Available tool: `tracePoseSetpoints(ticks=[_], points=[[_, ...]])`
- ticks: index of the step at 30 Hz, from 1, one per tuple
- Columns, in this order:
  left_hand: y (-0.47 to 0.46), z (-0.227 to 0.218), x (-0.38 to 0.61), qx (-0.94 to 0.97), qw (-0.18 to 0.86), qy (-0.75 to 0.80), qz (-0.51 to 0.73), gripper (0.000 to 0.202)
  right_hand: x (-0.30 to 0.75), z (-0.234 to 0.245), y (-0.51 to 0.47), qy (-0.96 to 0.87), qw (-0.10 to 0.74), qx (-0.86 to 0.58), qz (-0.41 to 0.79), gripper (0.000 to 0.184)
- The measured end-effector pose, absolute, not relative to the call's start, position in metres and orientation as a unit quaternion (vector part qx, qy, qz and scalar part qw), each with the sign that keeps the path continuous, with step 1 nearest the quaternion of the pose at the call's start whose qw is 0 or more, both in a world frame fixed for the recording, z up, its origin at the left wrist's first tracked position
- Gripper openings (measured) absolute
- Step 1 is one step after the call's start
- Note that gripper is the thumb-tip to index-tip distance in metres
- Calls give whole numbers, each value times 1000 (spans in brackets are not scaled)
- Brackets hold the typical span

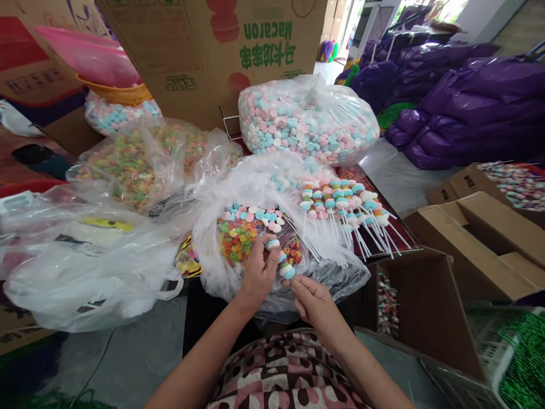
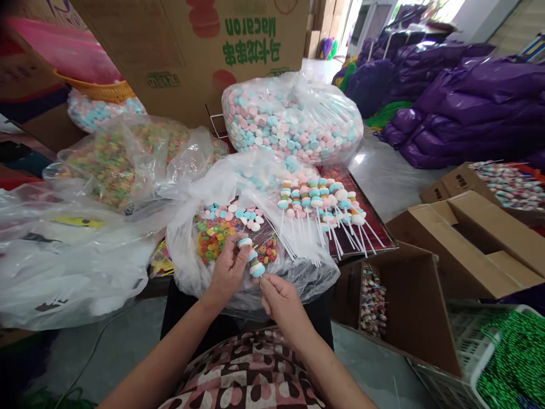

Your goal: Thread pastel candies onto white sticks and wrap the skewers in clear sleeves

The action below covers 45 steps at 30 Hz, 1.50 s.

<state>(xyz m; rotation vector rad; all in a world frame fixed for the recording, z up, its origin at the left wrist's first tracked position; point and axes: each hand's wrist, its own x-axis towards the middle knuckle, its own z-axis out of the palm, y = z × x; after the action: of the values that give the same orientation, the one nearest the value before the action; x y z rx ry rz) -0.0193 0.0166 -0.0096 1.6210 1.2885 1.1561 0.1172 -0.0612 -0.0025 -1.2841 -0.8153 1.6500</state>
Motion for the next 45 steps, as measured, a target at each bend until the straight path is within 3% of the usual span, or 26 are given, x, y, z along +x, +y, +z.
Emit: tracePoseSetpoints(ticks=[7,12,16,20,26,32,36,42,45], points=[[22,-7,-23,620,367,522,456,32,127,3,-64,-465,411,-564,546,39],[16,-10,-17,625,367,532,437,34,116,1,-65,-341,444,-567,604,49],[15,-5,-17,622,403,497,452,42,119,3,-63,-310,448,-548,635,47],[19,1,-25,584,450,468,487,52,136,23,-39,-300,516,-544,590,39],[22,-9,-37,569,438,478,506,42,161,52,35,-312,601,-515,525,17],[22,-13,-50,565,413,490,520,33,164,34,18,-330,606,-578,435,51],[24,-16,-51,570,410,495,512,31,169,14,-18,-474,480,-688,269,35],[25,-21,-44,590,400,491,501,28,169,10,-15,-649,93,-751,83,24],[24,-22,-45,589,402,492,500,28,164,12,-10,-650,42,-756,55,25]])
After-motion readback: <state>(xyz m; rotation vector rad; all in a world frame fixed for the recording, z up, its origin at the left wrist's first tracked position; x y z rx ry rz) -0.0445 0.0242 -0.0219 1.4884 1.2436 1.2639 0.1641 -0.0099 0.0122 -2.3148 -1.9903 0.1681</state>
